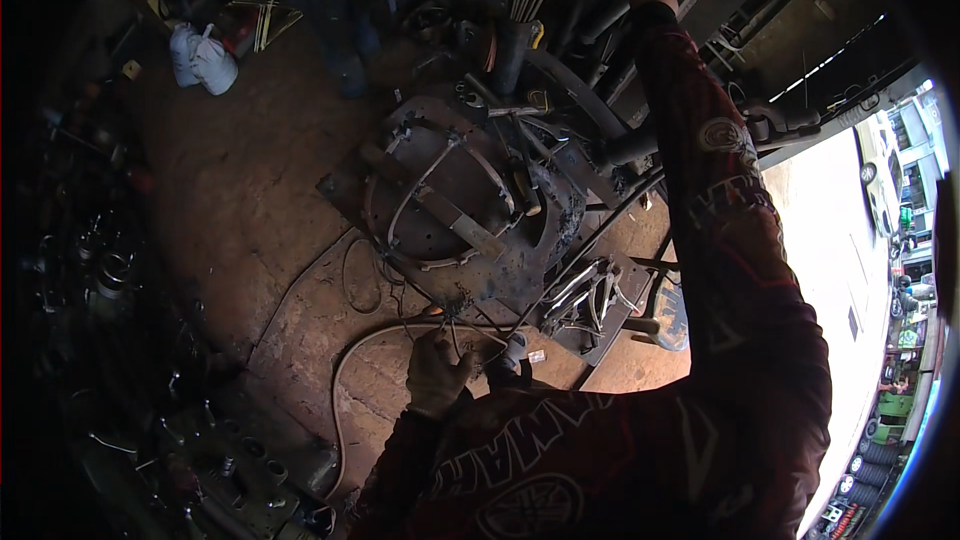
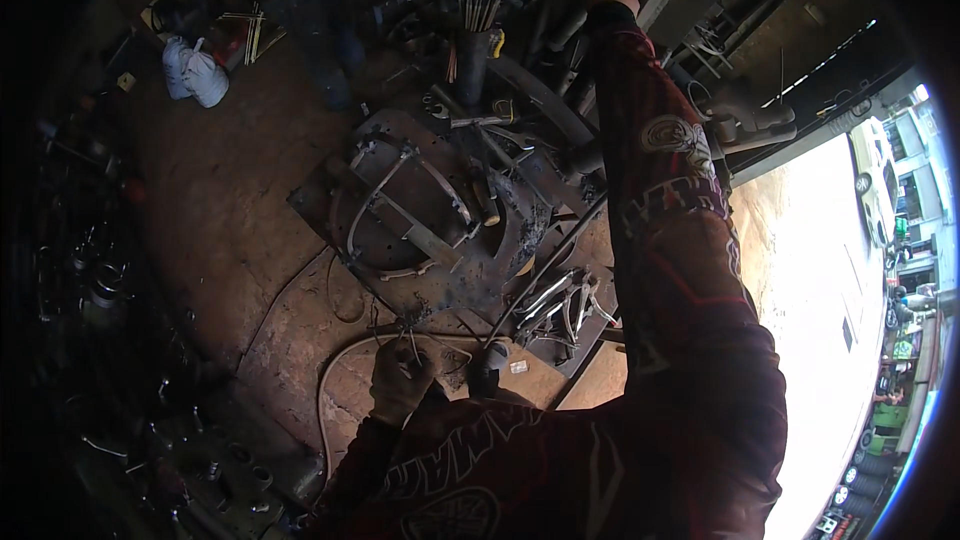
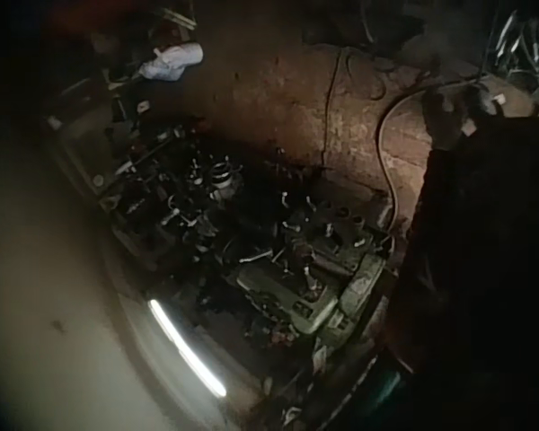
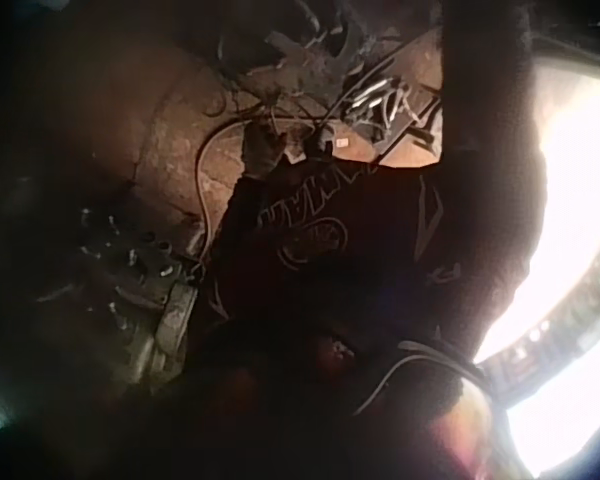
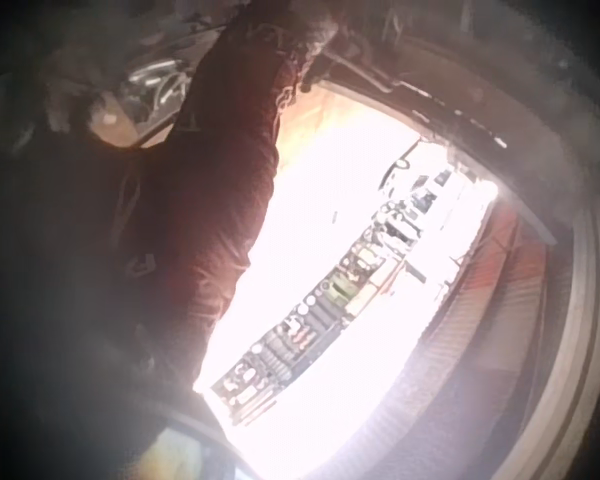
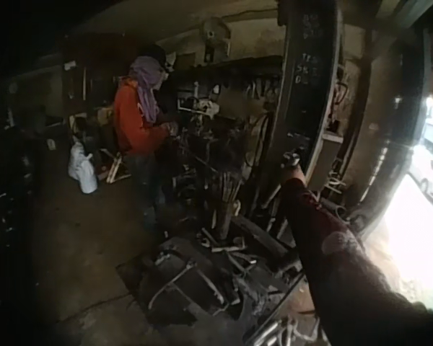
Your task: The person welds metal rods into a frame using a welding electrode holder and then taps the welded joints with a chipping hammer.
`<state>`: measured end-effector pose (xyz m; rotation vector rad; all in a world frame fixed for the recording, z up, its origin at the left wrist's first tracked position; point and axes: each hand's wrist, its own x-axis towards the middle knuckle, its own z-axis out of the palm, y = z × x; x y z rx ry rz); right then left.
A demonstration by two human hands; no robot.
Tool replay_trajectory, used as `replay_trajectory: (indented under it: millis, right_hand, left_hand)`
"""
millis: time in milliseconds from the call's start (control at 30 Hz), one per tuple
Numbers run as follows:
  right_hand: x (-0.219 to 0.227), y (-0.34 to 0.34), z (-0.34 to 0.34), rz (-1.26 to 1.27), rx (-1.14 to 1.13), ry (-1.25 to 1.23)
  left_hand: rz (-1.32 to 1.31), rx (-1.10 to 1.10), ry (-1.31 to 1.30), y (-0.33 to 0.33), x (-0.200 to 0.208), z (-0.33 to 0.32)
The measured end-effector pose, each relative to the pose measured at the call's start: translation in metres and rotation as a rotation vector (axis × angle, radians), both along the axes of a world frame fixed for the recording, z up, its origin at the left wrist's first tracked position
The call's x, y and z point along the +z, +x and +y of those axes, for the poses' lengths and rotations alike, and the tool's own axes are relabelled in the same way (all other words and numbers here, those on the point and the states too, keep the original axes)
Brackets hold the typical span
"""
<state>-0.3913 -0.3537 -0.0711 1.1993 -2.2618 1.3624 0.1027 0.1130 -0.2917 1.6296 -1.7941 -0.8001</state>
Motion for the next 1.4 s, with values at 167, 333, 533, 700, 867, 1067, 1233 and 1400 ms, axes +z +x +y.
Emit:
replay_trajectory:
  millis: [167, 333, 533, 700, 867, 1067, 1233, 1400]
  right_hand:
    - [0.01, 0.021, 0.006, 0.145, 0.123, 0.288]
    - [0.019, 0.092, 0.108, 0.363, 0.332, 0.756]
    - [-0.101, 0.108, 0.222, -0.222, 0.4, 0.221]
    - [-0.09, 0.144, 0.261, -0.638, 0.46, -0.011]
    - [-0.106, 0.148, 0.284, -0.649, 0.545, 0.036]
    - [-0.134, 0.163, 0.348, -0.764, 0.473, -0.026]
    - [-0.138, 0.115, 0.364, -0.525, 0.211, -0.385]
    - [-0.094, 0.019, 0.319, -0.211, 0.381, -0.229]
  left_hand:
    - [-0.022, 0.035, 0.008, 0.001, -0.003, 0.003]
    - [-0.006, 0.017, 0.069, 0.001, 0.002, 0.002]
    - [0.113, 0.002, 0.123, -0.008, 0.027, -0.008]
    - [0.007, -0.076, 0.068, 0.0, 0.006, -0.006]
    - [0.026, -0.082, 0.037, 0.001, 0.0, 0.0]
    - [0.05, -0.107, -0.06, 0.0, -0.002, 0.004]
    - [0.006, -0.133, -0.053, 0.006, -0.008, 0.0]
    - [0.03, -0.128, 0.026, 0.007, -0.017, -0.002]
